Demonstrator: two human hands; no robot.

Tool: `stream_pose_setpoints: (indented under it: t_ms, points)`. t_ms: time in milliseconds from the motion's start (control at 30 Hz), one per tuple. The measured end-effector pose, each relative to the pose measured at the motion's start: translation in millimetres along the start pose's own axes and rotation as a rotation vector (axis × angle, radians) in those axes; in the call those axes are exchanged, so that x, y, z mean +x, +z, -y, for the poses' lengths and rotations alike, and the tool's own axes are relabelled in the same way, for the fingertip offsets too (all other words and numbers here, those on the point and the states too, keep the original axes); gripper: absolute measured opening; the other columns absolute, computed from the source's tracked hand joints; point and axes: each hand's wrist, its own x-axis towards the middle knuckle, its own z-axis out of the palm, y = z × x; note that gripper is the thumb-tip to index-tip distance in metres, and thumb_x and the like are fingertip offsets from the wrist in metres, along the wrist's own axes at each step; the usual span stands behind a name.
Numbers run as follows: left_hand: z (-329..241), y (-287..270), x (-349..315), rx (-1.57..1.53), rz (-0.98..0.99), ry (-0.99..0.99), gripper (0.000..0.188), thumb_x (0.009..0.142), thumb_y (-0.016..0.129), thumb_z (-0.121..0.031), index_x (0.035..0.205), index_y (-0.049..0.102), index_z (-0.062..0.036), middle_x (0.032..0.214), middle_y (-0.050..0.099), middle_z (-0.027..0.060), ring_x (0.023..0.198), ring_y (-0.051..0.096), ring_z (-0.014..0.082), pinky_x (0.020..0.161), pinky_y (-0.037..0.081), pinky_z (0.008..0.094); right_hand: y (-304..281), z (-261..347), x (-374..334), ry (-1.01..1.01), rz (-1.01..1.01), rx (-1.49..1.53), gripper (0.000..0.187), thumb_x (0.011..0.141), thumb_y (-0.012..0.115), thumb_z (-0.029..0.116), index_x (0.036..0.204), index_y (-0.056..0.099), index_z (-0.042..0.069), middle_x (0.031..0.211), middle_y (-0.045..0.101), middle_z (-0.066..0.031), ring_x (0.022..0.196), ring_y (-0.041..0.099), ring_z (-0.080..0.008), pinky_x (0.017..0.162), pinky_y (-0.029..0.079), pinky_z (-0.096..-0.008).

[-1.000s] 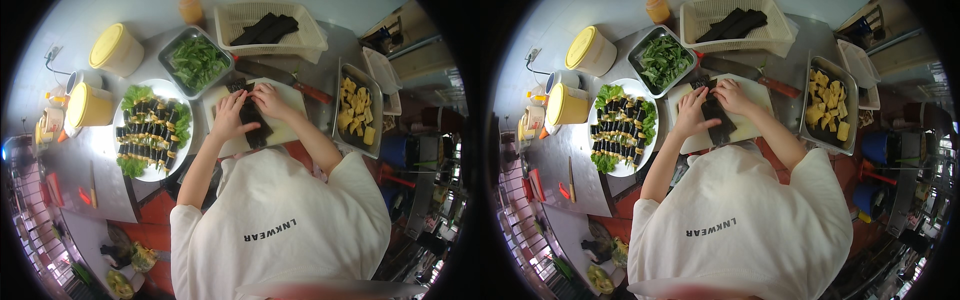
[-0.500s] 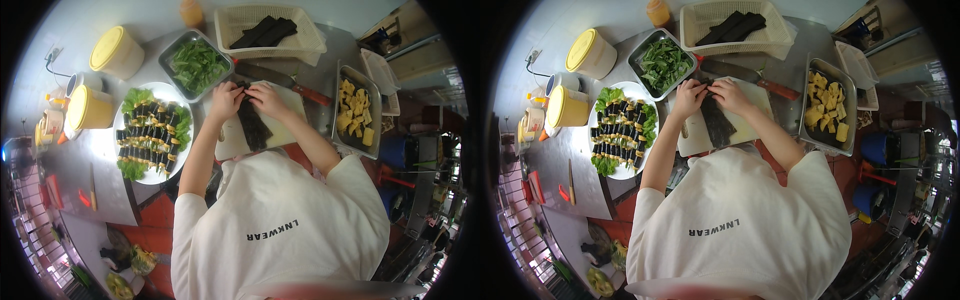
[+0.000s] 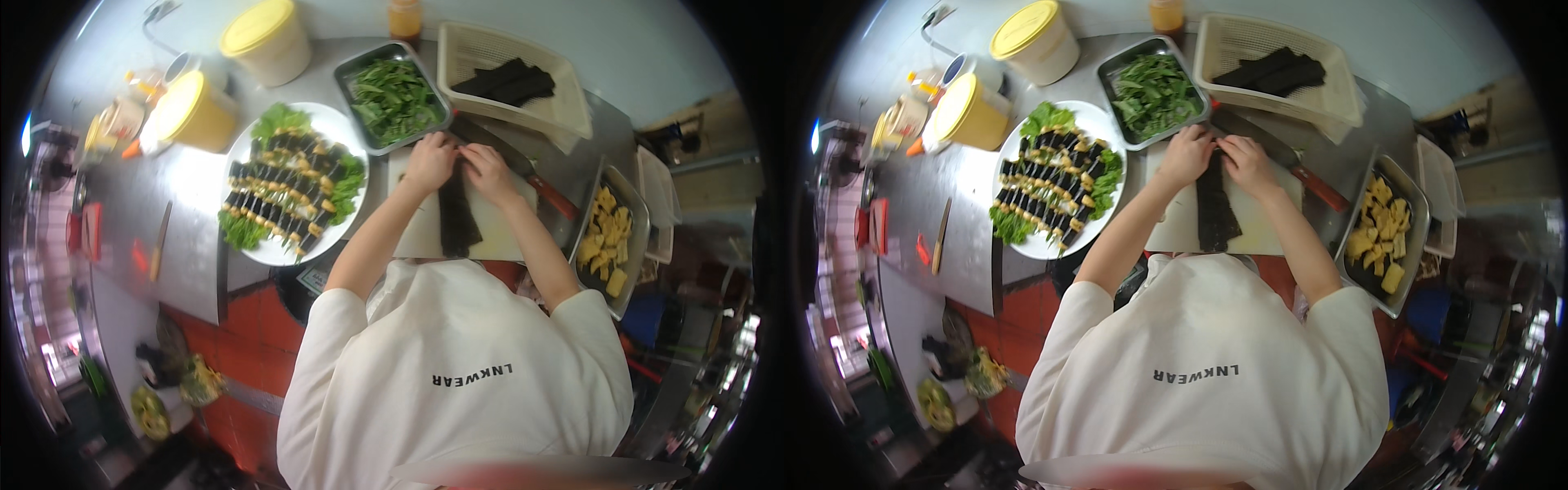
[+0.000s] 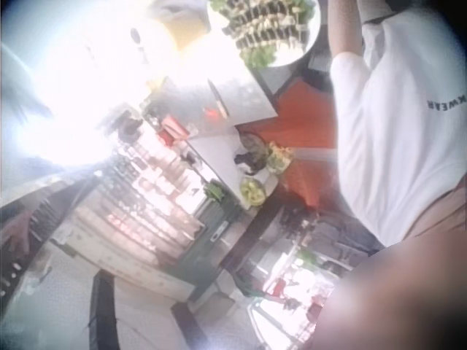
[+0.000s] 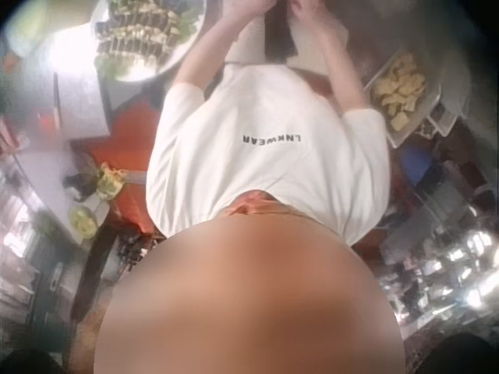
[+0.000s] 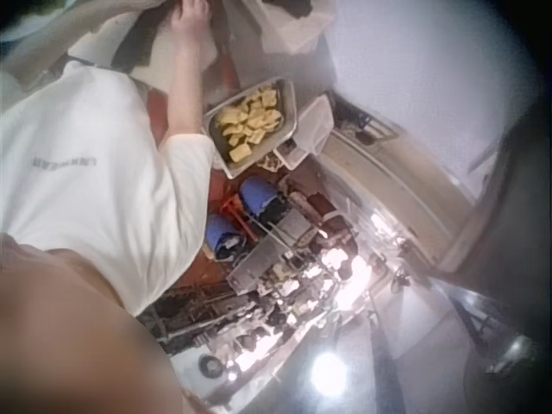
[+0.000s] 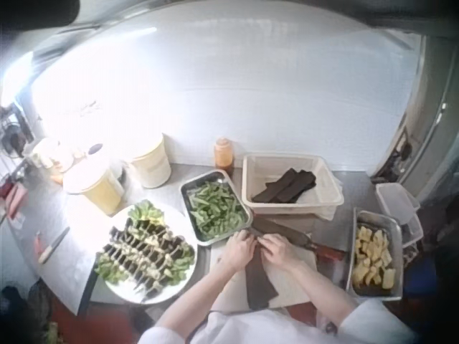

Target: The person assembles small sushi rolls by placing a sheet of seaweed on a cutting board, adding a strip of egg omelet and a green vegetable, then rolling it tightly. The finished rolls are placed on a plate with lettuce.

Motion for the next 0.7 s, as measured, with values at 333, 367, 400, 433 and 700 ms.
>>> stream_pose_setpoints:
  t_ms: [333, 367, 400, 433, 700]
  points:
    - [-21, -13, -21, -0.957, -0.110, -0.943, 0.020, 0.086, 0.066, -0.014, 0.094, 0.061, 0.0032, 0.092, 0.060, 0.0101, 0.073, 0.063, 0.0207, 0.067, 0.055, 0.0290, -12, 0, 34, -0.020, 0.166, -0.122, 0.032, 0.068, 0.069, 0.014, 0.098, 0.063, 0.006, 0.100, 0.060, -0.0074, 0.101, 0.054, -0.0267, 0.088, 0.042, -0.0401]
    - [-22, -19, -22, -1.232, -0.024, -1.148, 0.021, 0.086, 0.066, -0.016, 0.093, 0.061, 0.0034, 0.091, 0.060, 0.0085, 0.075, 0.064, 0.0200, 0.069, 0.056, 0.0283, -12, 3, 32, -0.036, 0.151, -0.052, 0.032, 0.068, 0.069, 0.013, 0.098, 0.063, 0.005, 0.100, 0.060, -0.0073, 0.101, 0.053, -0.0267, 0.088, 0.042, -0.0399]
    - [-21, -24, -24, -1.328, -0.027, -1.144, 0.022, 0.087, 0.065, -0.016, 0.094, 0.061, 0.0042, 0.093, 0.060, 0.0082, 0.078, 0.064, 0.0194, 0.071, 0.056, 0.0284, -13, 9, 33, -0.057, 0.134, 0.019, 0.031, 0.067, 0.069, 0.013, 0.097, 0.063, 0.005, 0.099, 0.060, -0.0073, 0.101, 0.053, -0.0268, 0.088, 0.042, -0.0397]
    - [-19, -28, -28, -1.422, -0.021, -1.143, 0.023, 0.088, 0.064, -0.016, 0.095, 0.061, 0.0050, 0.094, 0.060, 0.0078, 0.081, 0.064, 0.0188, 0.072, 0.057, 0.0285, -15, 20, 32, -0.068, 0.118, 0.092, 0.031, 0.067, 0.068, 0.012, 0.097, 0.063, 0.005, 0.099, 0.060, -0.0072, 0.102, 0.053, -0.0268, 0.088, 0.041, -0.0394]
    - [23, -88, -60, -0.837, -0.165, -0.833, 0.023, 0.087, 0.067, -0.016, 0.104, 0.067, 0.0000, 0.088, 0.067, 0.0055, 0.077, 0.062, 0.0112, 0.062, 0.049, 0.0226, -13, 39, -12, 0.218, 0.149, 0.302, 0.035, 0.077, 0.068, 0.013, 0.110, 0.061, 0.006, 0.109, 0.057, -0.0110, 0.106, 0.053, -0.0307, 0.093, 0.041, -0.0409]
